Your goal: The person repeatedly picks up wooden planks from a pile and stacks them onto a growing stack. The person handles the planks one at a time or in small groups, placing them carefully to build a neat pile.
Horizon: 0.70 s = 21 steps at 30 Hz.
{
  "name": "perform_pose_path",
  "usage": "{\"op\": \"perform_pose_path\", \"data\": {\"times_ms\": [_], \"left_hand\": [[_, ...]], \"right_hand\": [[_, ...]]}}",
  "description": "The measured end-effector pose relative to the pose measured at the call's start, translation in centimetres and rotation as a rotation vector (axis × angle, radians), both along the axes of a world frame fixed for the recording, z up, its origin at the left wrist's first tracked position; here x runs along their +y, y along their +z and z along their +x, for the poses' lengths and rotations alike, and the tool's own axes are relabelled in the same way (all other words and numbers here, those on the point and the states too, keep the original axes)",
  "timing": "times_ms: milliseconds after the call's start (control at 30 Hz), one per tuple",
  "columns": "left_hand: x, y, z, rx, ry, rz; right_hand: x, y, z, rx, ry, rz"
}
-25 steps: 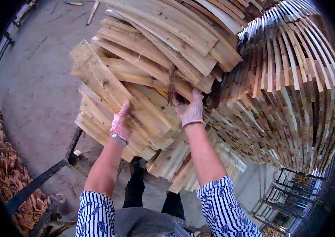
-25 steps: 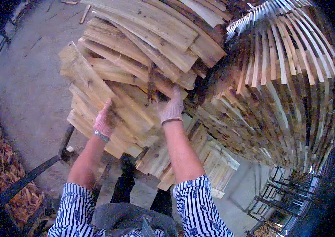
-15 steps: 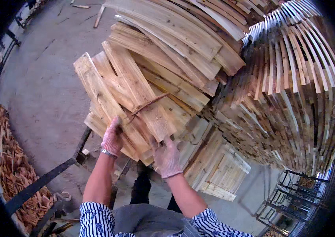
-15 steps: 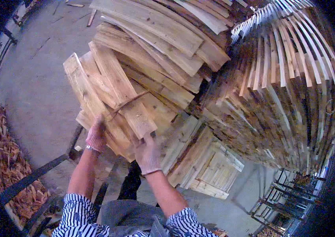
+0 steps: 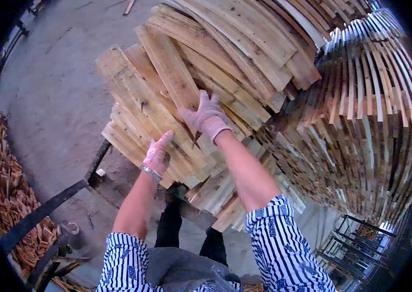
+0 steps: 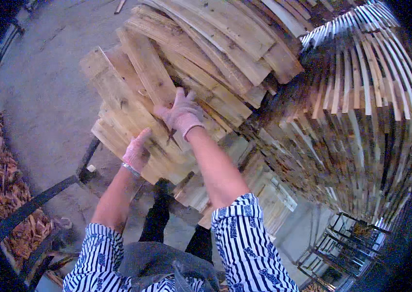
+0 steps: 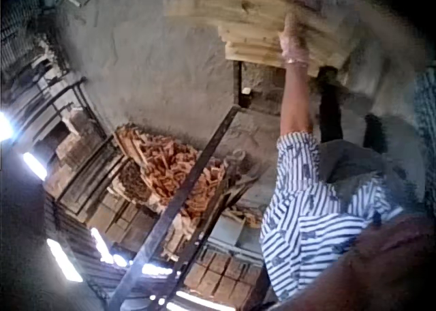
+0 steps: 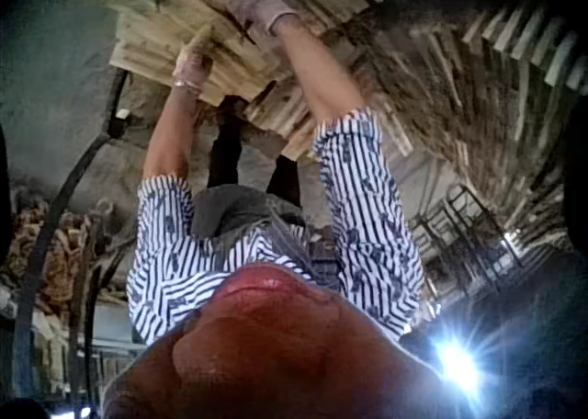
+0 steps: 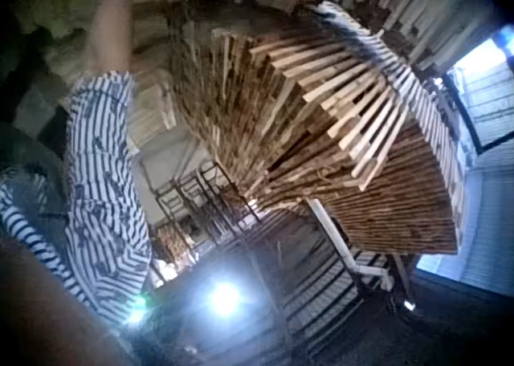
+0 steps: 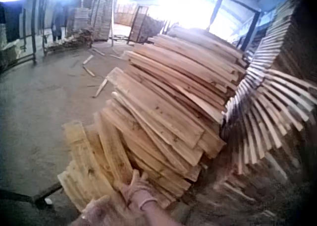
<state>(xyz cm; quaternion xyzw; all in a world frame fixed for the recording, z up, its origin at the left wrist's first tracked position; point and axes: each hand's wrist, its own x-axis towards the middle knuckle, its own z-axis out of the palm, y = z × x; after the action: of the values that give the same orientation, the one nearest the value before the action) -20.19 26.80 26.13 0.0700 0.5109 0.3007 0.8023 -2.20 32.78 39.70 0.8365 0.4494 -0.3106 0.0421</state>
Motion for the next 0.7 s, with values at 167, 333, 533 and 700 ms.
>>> {"op": "perform_pose_path", "data": {"times_ms": [167, 333, 533, 700], "left_hand": [[-2.0, 3.0, -0.8, -0.012, 0.038, 0.151], [-11.2, 9.9, -4.6, 0.091, -0.162, 0.010], [-22.7, 10.8, -8.7, -0.130, -0.333, -0.345], [-24.3, 10.4, -5.4, -0.007, -0.373, -0.253]], "right_hand": [[-2.7, -2.0, 0.7, 0.152, 0.126, 0.104], [-17.0, -2.3, -0.2, 0.370, 0.196, 0.113], [-30.7, -3.0, 1.5, 1.308, -0.682, -0.288], [-32.1, -3.0, 2.3, 1.546, -0.820, -0.249]]}}
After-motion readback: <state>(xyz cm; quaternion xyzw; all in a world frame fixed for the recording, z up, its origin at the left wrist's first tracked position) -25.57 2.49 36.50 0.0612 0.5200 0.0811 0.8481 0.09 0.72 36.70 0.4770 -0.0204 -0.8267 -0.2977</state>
